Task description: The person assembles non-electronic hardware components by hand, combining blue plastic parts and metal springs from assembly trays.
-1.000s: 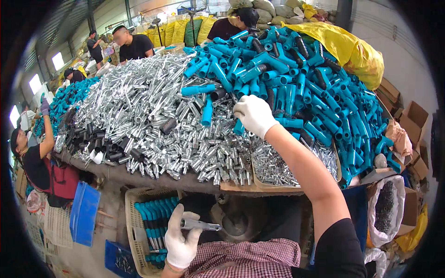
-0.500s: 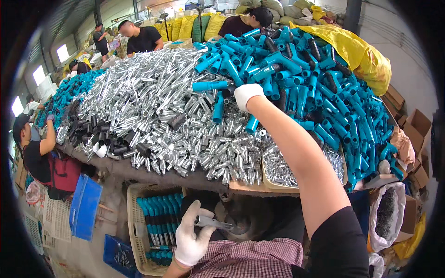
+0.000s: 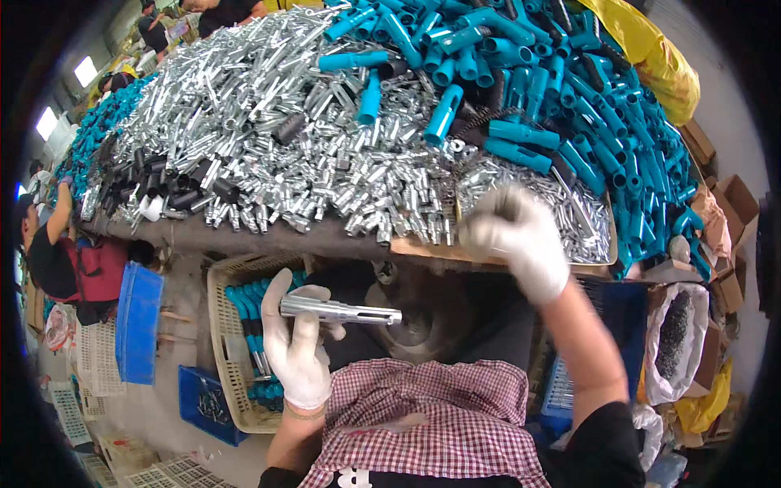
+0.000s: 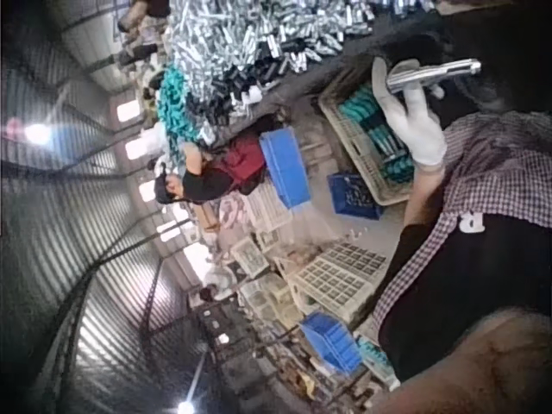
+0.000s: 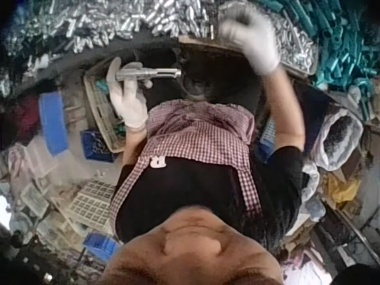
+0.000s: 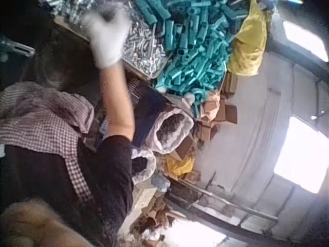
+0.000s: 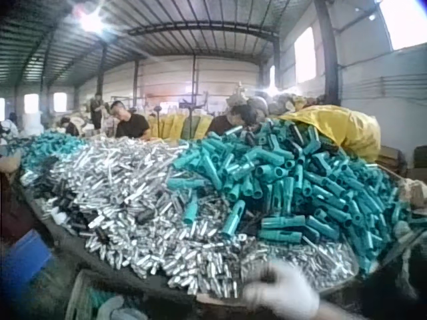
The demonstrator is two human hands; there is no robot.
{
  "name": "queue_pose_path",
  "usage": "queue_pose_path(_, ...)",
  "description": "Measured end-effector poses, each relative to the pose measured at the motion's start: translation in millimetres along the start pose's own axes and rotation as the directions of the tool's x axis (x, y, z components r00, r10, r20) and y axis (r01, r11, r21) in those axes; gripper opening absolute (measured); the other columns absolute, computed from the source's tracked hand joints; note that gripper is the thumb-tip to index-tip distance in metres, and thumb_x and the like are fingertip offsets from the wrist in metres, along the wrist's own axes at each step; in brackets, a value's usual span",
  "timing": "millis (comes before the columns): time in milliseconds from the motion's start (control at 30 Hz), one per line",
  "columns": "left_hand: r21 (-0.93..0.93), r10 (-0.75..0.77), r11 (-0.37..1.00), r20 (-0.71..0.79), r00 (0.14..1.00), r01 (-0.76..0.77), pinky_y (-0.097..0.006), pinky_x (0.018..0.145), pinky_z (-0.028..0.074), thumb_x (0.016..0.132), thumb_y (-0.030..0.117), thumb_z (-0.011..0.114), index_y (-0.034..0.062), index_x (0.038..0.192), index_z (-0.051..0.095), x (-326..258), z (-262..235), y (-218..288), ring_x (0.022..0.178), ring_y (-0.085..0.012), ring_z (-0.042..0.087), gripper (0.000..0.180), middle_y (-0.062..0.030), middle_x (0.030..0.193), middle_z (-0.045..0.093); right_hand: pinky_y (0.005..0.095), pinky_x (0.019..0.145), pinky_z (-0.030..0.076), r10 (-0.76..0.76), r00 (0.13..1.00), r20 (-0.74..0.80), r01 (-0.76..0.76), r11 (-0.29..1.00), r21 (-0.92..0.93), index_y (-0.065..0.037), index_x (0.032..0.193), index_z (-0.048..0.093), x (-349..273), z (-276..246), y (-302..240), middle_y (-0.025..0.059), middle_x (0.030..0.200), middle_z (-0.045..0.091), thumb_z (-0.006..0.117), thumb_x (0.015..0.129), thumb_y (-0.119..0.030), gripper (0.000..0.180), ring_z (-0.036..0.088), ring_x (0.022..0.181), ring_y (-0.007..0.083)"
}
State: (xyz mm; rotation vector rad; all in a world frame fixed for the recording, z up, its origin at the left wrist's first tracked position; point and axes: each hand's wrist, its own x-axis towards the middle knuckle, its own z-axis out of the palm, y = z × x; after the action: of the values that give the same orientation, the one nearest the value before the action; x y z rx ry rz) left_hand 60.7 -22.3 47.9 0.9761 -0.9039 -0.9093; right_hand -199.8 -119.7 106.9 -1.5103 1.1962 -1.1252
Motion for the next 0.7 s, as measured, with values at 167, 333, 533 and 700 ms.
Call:
queue_pose_path(167,-0.022,-0.073,0.997,0.068,0.995,0.074,-0.026,0.058,0.050,0.097,0.028,0.059,-0.0035,0.141,0.036,-15.7,28.9,-11.8,0.075,-0.0160,0.060,0.059,-0.0152,0.106,0.060,0.0290,0.072,0.056,0.304,0.943,-0.138,-0.166,0.787,0.594,0.007,0.120,0.050,-106.2,31.4,72.5,0.0163,0.101,0.066,0.076,0.082,-0.014,0.050,0.066,0.080,0.0182)
queue_pose_path(333,-0.028,-0.115,0.992,0.123,0.986,0.120,-0.027,0.060,0.051,0.096,0.028,0.061,-0.0052,0.142,0.034,-27.0,48.7,-22.7,0.077,-0.0166,0.061,0.063,-0.0164,0.109,0.061,0.0314,0.074,0.056,0.368,0.886,-0.282,-0.043,0.672,0.740,0.003,0.122,0.052,-132.7,46.2,94.5,0.0170,0.107,0.063,0.077,0.081,-0.016,0.051,0.066,0.085,0.0202)
queue_pose_path(533,0.323,-0.243,0.939,0.378,0.893,0.119,-0.029,0.075,0.054,0.085,0.009,0.071,-0.0056,0.122,0.057,-34.3,54.1,-31.5,0.083,-0.0183,0.066,0.043,-0.0136,0.101,0.068,0.0252,0.075,0.053,0.365,0.928,-0.066,-0.274,0.794,0.542,0.002,0.115,0.063,-152.1,20.5,94.1,0.0063,0.097,0.068,0.073,0.085,-0.013,0.035,0.063,0.082,0.0115)
queue_pose_path(700,0.513,-0.333,0.673,0.854,0.401,-0.534,-0.036,0.070,0.053,0.067,0.017,0.080,0.0051,0.109,0.068,-20.7,81.4,-17.4,0.078,-0.0331,0.066,0.046,-0.0156,0.088,0.067,0.0307,0.077,0.053,0.352,0.936,0.023,-0.348,0.908,0.236,0.003,0.106,0.067,-168.4,-2.1,95.4,0.0135,0.093,0.071,0.074,0.080,-0.019,0.035,0.066,0.082,0.0169)
